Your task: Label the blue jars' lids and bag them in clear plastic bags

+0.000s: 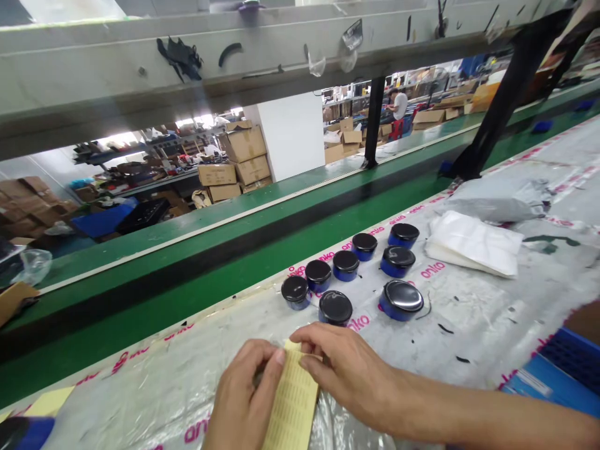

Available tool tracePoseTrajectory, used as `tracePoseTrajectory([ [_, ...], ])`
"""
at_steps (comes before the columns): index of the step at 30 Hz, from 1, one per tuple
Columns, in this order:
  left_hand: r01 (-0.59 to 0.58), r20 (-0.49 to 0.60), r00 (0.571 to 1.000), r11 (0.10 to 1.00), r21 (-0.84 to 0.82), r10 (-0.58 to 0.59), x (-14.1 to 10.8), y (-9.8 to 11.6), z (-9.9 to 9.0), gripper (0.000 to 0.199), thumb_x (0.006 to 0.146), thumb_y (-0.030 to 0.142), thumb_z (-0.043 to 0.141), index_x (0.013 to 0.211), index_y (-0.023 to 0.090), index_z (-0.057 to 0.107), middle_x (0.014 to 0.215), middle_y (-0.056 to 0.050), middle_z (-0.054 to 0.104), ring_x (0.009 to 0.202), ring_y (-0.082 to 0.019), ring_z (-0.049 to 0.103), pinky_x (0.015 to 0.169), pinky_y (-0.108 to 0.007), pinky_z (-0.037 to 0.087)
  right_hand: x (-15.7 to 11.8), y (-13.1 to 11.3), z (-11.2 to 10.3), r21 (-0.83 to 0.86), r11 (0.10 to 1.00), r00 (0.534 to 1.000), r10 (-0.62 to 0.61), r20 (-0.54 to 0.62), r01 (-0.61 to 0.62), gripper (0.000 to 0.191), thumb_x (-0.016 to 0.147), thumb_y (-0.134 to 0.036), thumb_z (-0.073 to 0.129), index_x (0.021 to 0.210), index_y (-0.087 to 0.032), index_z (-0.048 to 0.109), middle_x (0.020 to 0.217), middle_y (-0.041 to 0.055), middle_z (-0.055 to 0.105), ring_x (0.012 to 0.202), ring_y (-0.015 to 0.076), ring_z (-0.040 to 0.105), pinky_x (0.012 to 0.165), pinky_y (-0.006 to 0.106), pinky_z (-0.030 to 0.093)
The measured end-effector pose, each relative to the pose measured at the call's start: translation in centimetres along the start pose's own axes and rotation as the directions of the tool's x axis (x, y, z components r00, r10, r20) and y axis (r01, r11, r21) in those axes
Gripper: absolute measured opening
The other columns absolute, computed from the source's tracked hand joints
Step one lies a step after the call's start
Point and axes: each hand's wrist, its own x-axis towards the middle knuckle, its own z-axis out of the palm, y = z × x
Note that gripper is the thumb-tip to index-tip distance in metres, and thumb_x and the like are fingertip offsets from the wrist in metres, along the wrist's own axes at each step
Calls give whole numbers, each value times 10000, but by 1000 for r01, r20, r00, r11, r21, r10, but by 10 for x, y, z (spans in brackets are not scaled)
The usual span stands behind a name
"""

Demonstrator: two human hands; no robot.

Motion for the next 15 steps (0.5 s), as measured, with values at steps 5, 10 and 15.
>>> tracePoseTrajectory([
  [5,192,96,981,921,-339,-169,-4,-2,11,399,782,591,708,915,218,752,836,-29,718,784,-213,637,695,-288,483,0,-1,-2,-37,999,1000,-8,7,9,188,937,-193,538,1069,-240,664,978,23,708,856,193,659,750,313,508],
  [10,294,173,955,844,-449,-241,0,1,11,451,739,615,748,909,197,760,818,-38,737,717,-187,612,683,-287,477,3,-5,-8,-164,985,999,-53,5,53,186,972,-226,516,1029,-203,692,913,48,698,819,199,654,761,331,517],
  [15,312,182,949,845,-434,-257,0,1,10,476,781,648,694,926,199,759,819,-41,715,763,-192,611,709,-283,480,7,-5,-9,-276,940,979,-199,33,200,243,1000,-199,466,1123,-199,676,1006,80,703,942,215,653,834,344,527],
])
